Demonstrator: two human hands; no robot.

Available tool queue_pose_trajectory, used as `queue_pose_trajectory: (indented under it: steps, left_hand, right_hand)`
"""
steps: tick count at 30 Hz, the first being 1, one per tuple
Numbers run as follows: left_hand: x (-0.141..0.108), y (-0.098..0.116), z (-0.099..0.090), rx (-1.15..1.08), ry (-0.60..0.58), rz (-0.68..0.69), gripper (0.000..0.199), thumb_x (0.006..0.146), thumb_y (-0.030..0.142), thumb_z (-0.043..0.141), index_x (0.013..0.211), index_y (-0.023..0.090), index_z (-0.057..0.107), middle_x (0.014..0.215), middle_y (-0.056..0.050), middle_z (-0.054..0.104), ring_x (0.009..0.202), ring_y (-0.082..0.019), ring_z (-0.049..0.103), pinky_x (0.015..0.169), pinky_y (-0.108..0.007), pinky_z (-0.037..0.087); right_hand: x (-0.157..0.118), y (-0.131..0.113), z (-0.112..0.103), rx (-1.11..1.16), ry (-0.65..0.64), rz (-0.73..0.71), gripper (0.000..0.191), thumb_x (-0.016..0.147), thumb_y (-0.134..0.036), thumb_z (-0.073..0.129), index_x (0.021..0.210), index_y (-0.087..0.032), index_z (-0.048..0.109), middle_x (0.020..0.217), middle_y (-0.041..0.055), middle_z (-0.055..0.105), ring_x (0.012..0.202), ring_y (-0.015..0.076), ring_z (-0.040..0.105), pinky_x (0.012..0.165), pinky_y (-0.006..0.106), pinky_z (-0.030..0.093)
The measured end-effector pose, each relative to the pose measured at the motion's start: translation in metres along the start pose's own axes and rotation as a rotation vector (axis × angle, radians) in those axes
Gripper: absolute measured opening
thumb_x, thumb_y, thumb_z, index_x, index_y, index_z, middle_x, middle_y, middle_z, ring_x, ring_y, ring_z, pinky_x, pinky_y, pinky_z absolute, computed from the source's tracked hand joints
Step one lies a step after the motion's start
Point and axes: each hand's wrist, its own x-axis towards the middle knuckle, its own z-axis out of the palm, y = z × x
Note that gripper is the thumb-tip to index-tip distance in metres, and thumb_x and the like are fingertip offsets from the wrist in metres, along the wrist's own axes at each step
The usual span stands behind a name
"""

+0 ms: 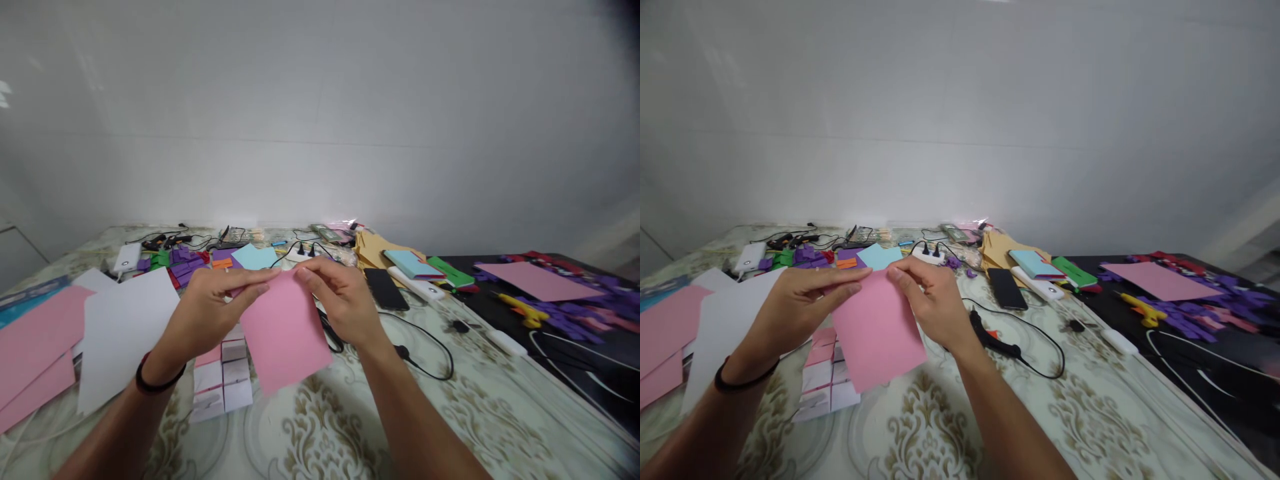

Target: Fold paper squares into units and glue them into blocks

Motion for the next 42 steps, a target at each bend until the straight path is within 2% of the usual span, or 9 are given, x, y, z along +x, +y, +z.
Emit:
queue_pose_trajectory:
  steps: [7, 14, 20, 24, 31, 34, 36, 39, 42]
  left_hand:
    - [0.0, 0.0, -0.003, 0.02, 0.046, -0.062, 0.022, 0.094, 0.025, 0.07, 0.112, 0.029, 0.082, 0.11, 0.0, 0.083, 0.092, -0.017, 0.08, 0.076, -0.021, 0.061]
    - [0.001, 0.005, 0.001, -0.014, -0.187, -0.156, 0.023, 0.095, 0.039, 0.07, 0.109, 0.024, 0.079, 0.097, 0.0, 0.084, 0.075, -0.013, 0.076, 0.065, -0.017, 0.057]
    - [-0.001, 0.005, 0.007, 0.054, -0.189, -0.052, 0.017, 0.099, 0.026, 0.062, 0.089, 0.021, 0.074, 0.082, 0.003, 0.079, 0.069, -0.01, 0.07, 0.061, -0.017, 0.049]
    - [0.001, 0.004, -0.004, 0.076, -0.065, -0.042, 0.015, 0.094, 0.023, 0.065, 0.084, 0.021, 0.075, 0.078, 0.004, 0.078, 0.067, -0.01, 0.069, 0.063, -0.017, 0.05]
    - [0.0, -0.013, -0.048, 0.117, 0.31, -0.26, 0.011, 0.084, 0.03, 0.076, 0.081, 0.02, 0.077, 0.072, 0.003, 0.074, 0.068, -0.013, 0.064, 0.059, -0.02, 0.045]
    - [0.0, -0.021, -0.064, 0.116, 0.44, -0.306, 0.011, 0.084, 0.03, 0.077, 0.083, 0.019, 0.076, 0.077, 0.005, 0.071, 0.073, -0.011, 0.059, 0.065, -0.021, 0.042]
    - [0.0, -0.024, -0.071, 0.034, 0.407, -0.383, 0.014, 0.089, 0.034, 0.075, 0.087, 0.021, 0.075, 0.077, 0.006, 0.067, 0.074, -0.01, 0.053, 0.064, -0.02, 0.039]
    - [0.001, -0.026, -0.073, -0.062, 0.382, -0.431, 0.016, 0.09, 0.037, 0.075, 0.086, 0.022, 0.073, 0.076, 0.006, 0.063, 0.071, -0.01, 0.048, 0.059, -0.02, 0.034]
    - [0.003, -0.028, -0.061, -0.134, 0.297, -0.46, 0.018, 0.088, 0.038, 0.076, 0.085, 0.021, 0.072, 0.071, 0.005, 0.063, 0.063, -0.01, 0.047, 0.053, -0.021, 0.032]
  right_hand:
    - [0.002, -0.001, -0.001, -0.066, -0.067, 0.07, 0.024, 0.101, -0.035, 0.057, 0.09, -0.019, 0.073, 0.079, 0.0006, 0.068, 0.072, 0.0143, 0.058, 0.065, 0.025, 0.042]
    - [-0.001, -0.003, 0.001, -0.181, -0.263, -0.045, 0.026, 0.102, -0.025, 0.054, 0.086, -0.017, 0.073, 0.075, 0.0, 0.072, 0.066, 0.0122, 0.059, 0.065, 0.024, 0.041]
    - [-0.002, -0.005, 0.006, -0.21, -0.369, -0.024, 0.024, 0.102, -0.025, 0.056, 0.09, -0.017, 0.075, 0.08, 0.0007, 0.076, 0.07, 0.0121, 0.062, 0.068, 0.023, 0.041]
    - [-0.001, -0.007, 0.002, -0.188, -0.399, 0.031, 0.023, 0.1, -0.028, 0.061, 0.085, -0.018, 0.075, 0.076, -0.0011, 0.074, 0.067, 0.0109, 0.06, 0.065, 0.022, 0.041]
    - [0.004, -0.007, -0.026, -0.104, -0.564, 0.172, 0.033, 0.101, -0.032, 0.058, 0.075, -0.017, 0.07, 0.066, -0.0005, 0.072, 0.06, 0.0113, 0.066, 0.064, 0.022, 0.049]
    - [0.004, -0.005, -0.036, -0.067, -0.471, 0.214, 0.029, 0.1, -0.031, 0.058, 0.076, -0.017, 0.069, 0.068, 0.0009, 0.073, 0.06, 0.0122, 0.068, 0.062, 0.023, 0.052]
    - [0.004, -0.003, -0.036, -0.04, -0.326, 0.173, 0.026, 0.1, -0.031, 0.058, 0.082, -0.017, 0.07, 0.07, 0.0012, 0.073, 0.062, 0.0128, 0.068, 0.065, 0.025, 0.054]
    - [0.003, 0.0, -0.027, 0.015, -0.204, 0.088, 0.017, 0.098, -0.027, 0.062, 0.109, -0.02, 0.073, 0.08, 0.0009, 0.076, 0.068, 0.0135, 0.07, 0.072, 0.029, 0.057]
    - [0.002, 0.0, -0.014, 0.05, -0.195, -0.013, 0.038, 0.094, -0.021, 0.068, 0.131, -0.028, 0.068, 0.104, 0.0033, 0.078, 0.084, 0.0149, 0.072, 0.081, 0.032, 0.058]
